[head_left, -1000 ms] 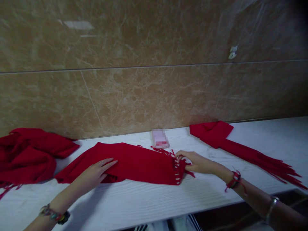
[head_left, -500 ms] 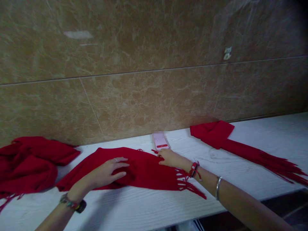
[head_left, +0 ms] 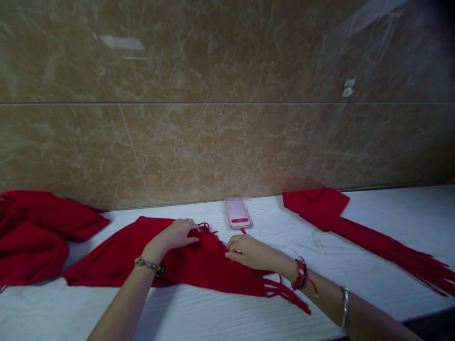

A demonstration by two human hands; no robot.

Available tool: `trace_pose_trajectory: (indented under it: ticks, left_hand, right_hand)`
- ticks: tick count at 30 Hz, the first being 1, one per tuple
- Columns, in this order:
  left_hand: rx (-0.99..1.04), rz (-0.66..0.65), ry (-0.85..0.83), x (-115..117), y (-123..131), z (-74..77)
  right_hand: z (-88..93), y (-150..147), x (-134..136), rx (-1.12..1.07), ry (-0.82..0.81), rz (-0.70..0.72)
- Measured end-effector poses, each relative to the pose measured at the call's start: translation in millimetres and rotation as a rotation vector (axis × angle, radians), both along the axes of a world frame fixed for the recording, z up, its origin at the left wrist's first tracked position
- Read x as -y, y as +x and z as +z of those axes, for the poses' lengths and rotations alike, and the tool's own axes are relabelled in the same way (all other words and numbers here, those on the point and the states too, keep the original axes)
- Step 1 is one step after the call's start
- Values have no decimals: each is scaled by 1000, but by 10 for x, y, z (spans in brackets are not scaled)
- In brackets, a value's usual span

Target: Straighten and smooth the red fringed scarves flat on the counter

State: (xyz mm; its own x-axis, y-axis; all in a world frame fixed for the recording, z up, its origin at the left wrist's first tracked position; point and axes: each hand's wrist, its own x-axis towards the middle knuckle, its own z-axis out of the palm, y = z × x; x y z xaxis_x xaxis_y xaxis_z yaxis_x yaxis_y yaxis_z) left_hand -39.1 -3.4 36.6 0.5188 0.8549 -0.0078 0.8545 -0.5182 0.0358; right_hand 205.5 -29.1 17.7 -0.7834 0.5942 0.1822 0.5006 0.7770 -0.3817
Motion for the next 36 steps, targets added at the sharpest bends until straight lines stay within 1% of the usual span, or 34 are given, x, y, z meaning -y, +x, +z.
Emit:
trace_pose_trajectory:
  ticks: [3,4,8,12,18,20,24,26,29,32,36]
  left_hand:
    - [113,-30,27,90,-28,30]
    - [142,-35,27,119,-24,42]
    - [213,-23,-5,207,35,81]
    - [274,-12,-32,224,85,85]
    - [374,-33,51,137,104,0]
    - [378,-35,73,107,104,-42]
    - [378,-38,88,79,101,-116]
    - [389,-42,95,83,101,-132]
    - [397,-26,107,104,110,-122]
    - [396,7,106,129,127,-93]
    - [391,11,119,150,160,-89]
  right_hand:
    - [-15,-107,-100,-75,-41,-124]
    - [-28,-145,-127,-106,-53,-142]
    - [-125,-257,-198,-184,-109,-90]
    - [-198,-254,-231,-214,-135,-58]
    - [-162,-72,-252,-307,-155,-10]
    - [-150,-21,-265,-317,-168,-26]
    - [-132,30,-313,-329,-129,-174]
    - [-125,51,-340,-316,-84,-208]
    - [-127,91,-370,-266,-20,-212]
    - [-136,109,-370,-231,7,-190]
    - [-133,34,-310,-268,36,-170]
